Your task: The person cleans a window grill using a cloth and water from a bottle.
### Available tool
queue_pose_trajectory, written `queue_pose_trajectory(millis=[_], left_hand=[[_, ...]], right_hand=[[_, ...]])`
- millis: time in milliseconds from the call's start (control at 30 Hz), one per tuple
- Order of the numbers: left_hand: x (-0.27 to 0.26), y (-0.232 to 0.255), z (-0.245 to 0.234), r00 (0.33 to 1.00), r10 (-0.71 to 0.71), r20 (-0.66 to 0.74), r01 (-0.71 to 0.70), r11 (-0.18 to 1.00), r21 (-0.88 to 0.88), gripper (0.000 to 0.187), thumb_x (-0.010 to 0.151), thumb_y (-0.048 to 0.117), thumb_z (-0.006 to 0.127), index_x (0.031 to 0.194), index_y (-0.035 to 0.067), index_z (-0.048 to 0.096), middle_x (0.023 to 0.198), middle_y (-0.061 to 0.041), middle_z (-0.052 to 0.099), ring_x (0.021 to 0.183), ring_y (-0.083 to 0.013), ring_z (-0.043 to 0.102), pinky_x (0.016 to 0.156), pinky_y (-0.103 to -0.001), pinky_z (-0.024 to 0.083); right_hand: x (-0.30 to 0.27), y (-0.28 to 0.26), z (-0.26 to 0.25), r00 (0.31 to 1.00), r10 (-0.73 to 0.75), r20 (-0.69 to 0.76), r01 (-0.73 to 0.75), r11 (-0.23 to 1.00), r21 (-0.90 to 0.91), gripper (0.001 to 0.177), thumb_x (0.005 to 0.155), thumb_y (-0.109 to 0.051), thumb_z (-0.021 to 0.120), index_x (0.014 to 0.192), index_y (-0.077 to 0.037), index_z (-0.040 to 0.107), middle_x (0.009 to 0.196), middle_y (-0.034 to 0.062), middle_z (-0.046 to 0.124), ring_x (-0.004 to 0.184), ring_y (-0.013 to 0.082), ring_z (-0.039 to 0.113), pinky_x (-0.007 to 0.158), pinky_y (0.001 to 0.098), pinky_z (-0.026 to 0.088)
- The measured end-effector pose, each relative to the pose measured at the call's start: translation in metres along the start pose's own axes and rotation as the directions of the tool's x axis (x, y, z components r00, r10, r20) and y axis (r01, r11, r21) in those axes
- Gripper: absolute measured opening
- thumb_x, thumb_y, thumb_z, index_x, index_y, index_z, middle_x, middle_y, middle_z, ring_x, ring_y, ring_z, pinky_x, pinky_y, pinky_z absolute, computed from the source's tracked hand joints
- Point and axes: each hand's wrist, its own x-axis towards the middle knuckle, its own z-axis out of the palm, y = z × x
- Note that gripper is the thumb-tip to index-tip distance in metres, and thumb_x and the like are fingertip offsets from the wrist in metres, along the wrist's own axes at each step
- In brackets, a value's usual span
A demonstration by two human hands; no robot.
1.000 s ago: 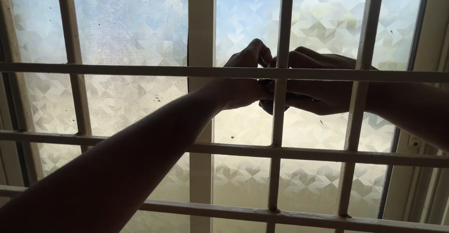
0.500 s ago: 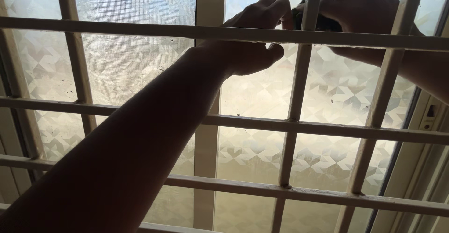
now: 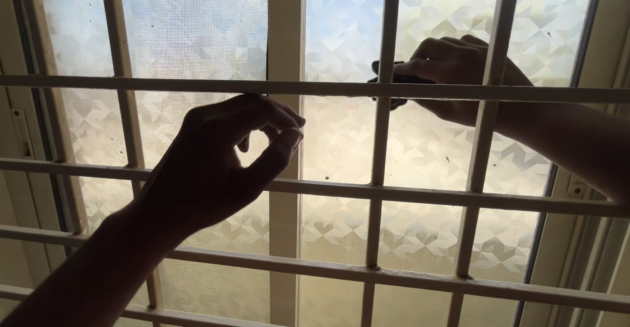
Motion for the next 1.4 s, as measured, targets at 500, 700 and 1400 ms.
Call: queue_pose_trajectory(millis=[500, 700, 1400], left_hand=[[-0.042, -0.002, 0.038, 0.828, -0.233, 0.51, 0.269, 0.963, 0.003, 0.057, 0.101, 0.034, 0.068, 0.151, 0.013, 0.05, 0.154, -0.013, 0.05, 0.141, -0.0314, 0.051, 0.107, -0.051, 0.045], [0.018, 0.008, 0.083, 0.946, -0.048, 0.319, 0.093, 0.988, -0.126, 0.077, 0.089, 0.026, 0.077, 0.148, 0.002, 0.034, 0.156, -0.024, 0.037, 0.139, -0.0404, 0.044, 0.108, -0.051, 0.044], [0.053, -0.014, 0.157, 0.967, 0.255, -0.011, -0.242, 0.927, 0.288, 0.019, 0.079, 0.01, 0.081, 0.089, 0.001, 0.068, 0.107, -0.015, 0.063, 0.095, -0.0236, 0.068, 0.075, -0.034, 0.063]], right_hand=[[-0.001, -0.008, 0.01, 0.916, -0.305, -0.261, 0.393, 0.815, 0.426, 0.034, 0.094, -0.018, 0.071, 0.127, -0.015, 0.063, 0.105, 0.0075, 0.065, 0.087, 0.0201, 0.072, 0.073, 0.0323, 0.064], [0.0, -0.024, 0.003, 0.945, -0.316, -0.087, 0.323, 0.855, 0.405, 0.054, 0.09, -0.025, 0.076, 0.135, -0.008, 0.05, 0.1, 0.0102, 0.066, 0.079, 0.023, 0.072, 0.062, 0.0354, 0.06], [-0.133, -0.026, -0.093, 0.92, 0.367, 0.135, -0.388, 0.817, 0.427, 0.025, 0.108, -0.029, 0.056, 0.116, -0.016, 0.076, 0.133, 0.0105, 0.075, 0.123, 0.0292, 0.067, 0.099, 0.05, 0.048]])
